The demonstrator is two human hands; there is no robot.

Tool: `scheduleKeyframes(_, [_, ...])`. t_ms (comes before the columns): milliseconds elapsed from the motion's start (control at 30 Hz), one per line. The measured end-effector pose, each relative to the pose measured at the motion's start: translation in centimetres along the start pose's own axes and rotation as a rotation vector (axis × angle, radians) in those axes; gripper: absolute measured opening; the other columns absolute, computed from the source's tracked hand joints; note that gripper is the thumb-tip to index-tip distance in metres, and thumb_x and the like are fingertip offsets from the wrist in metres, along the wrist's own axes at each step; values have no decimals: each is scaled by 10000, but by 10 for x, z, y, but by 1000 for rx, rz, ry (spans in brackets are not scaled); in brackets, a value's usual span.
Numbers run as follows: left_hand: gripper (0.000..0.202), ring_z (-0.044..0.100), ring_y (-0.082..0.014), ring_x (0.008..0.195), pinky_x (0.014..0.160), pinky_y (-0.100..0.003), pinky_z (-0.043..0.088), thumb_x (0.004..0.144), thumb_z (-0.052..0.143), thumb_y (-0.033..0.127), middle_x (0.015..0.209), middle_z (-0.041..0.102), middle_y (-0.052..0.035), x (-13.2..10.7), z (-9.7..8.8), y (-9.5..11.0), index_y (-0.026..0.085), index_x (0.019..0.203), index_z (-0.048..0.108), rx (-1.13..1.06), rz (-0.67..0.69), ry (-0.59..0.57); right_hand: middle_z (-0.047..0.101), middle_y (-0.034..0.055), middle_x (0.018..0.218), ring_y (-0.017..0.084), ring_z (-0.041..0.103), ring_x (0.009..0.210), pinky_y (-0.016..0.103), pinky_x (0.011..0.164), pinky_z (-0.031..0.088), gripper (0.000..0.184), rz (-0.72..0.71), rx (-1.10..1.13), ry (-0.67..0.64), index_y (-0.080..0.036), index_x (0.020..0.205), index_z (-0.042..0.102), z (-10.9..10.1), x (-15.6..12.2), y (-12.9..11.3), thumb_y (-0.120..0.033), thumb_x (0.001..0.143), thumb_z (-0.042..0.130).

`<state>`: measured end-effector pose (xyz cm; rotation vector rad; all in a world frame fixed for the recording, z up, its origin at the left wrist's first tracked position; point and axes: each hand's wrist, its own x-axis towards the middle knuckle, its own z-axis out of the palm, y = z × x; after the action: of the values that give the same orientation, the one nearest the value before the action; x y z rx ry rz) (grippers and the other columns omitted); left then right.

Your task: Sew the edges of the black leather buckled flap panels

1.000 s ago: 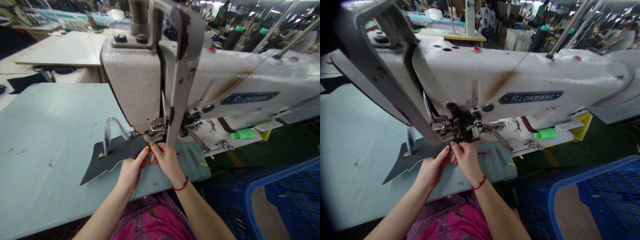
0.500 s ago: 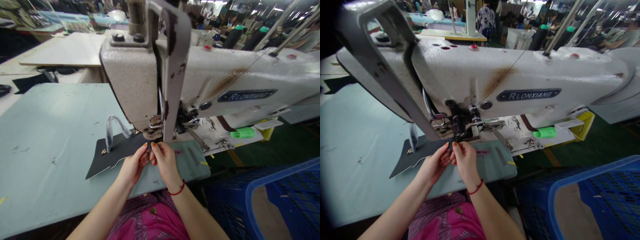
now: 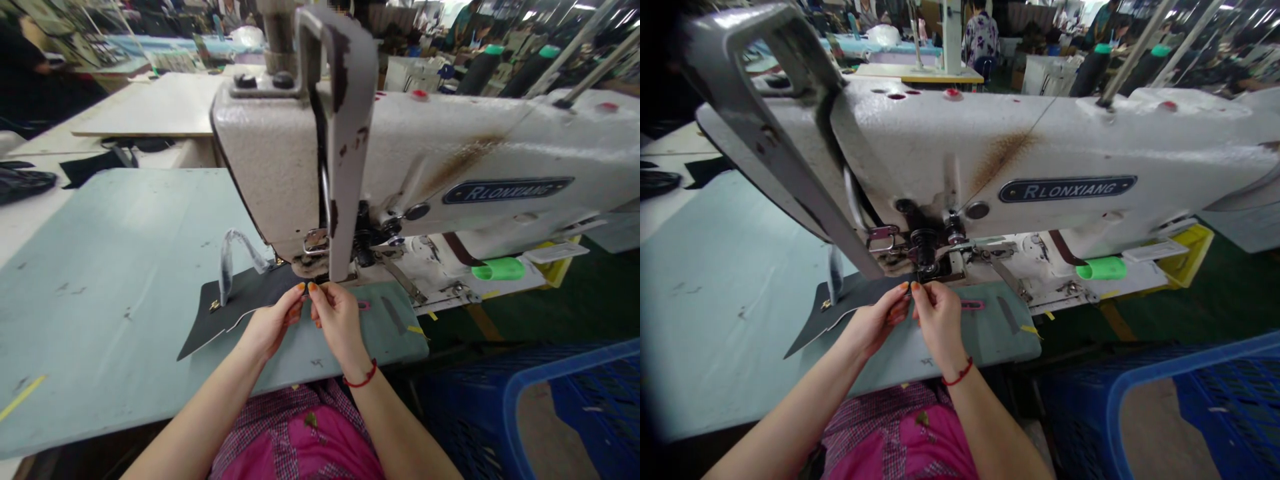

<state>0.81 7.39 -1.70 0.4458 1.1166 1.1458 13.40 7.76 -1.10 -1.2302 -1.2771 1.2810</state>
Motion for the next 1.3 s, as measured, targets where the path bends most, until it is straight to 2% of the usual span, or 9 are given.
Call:
scheduleKeyframes(133, [385,279,-56,484,440,-191,246,647,823,445,494,373,77,5,0,2,120,644,615,15,23,-21,542,-27,548,80,481,454,191,461,380,382,24,51,-5,-181,683,556,0,0,-1,-476,924,553])
scheduleKeyframes(300, [409,279,-54,478,438,-193,246,635,824,449,489,379,69,11,0,6,127,576,579,29,16,17,569,-25,576,75,495,453,175,446,400,342,77,140,-28,-165,785,620,0,-11,-1,-476,915,563])
scheduleKeyframes(633, [380,307,-60,465,428,-198,259,584,833,397,465,382,61,16,2,13,138,509,566,21,15,83,563,-32,526,56,479,389,150,397,360,386,222,194,-72,-149,803,640,1,-35,12,-523,881,589])
scheduleKeyframes(833, [346,306,-57,461,427,-197,270,636,797,384,489,375,66,17,2,11,140,551,568,10,53,28,558,-35,517,51,468,386,146,396,360,381,238,239,-102,-148,795,638,0,-39,13,-517,878,593])
scheduleKeyframes(1067, [342,327,-63,477,435,-186,310,616,809,388,510,387,59,6,18,-1,145,556,576,-107,69,175,575,-27,543,59,472,405,164,417,370,340,256,269,-58,-154,826,649,-2,-40,24,-483,894,591])
scheduleKeyframes(1133, [311,357,-74,481,444,-192,327,646,791,379,523,424,49,3,26,-5,155,581,586,-149,93,218,649,8,665,93,562,502,184,459,418,289,215,244,-1,-169,933,665,-1,-41,26,-447,898,596])
scheduleKeyframes(1200, [259,415,-94,502,469,-204,360,678,764,362,557,495,29,4,33,-9,169,620,601,-171,125,302,712,59,913,154,669,747,225,578,506,280,149,192,57,-199,1079,663,-1,-42,26,-406,898,605])
scheduleKeyframes(1267, [234,457,-111,524,505,-219,394,698,744,359,575,530,18,5,37,-11,182,635,604,-173,148,360,683,77,1156,201,655,1026,282,782,548,310,85,119,85,-232,1180,646,-1,-44,24,-379,912,593])
scheduleKeyframes(1300, [239,461,-115,525,517,-226,404,703,740,369,568,527,18,6,38,-12,185,635,603,-169,149,361,659,73,1226,210,624,1114,307,884,533,313,59,87,84,-241,1198,646,0,-44,22,-373,922,579])
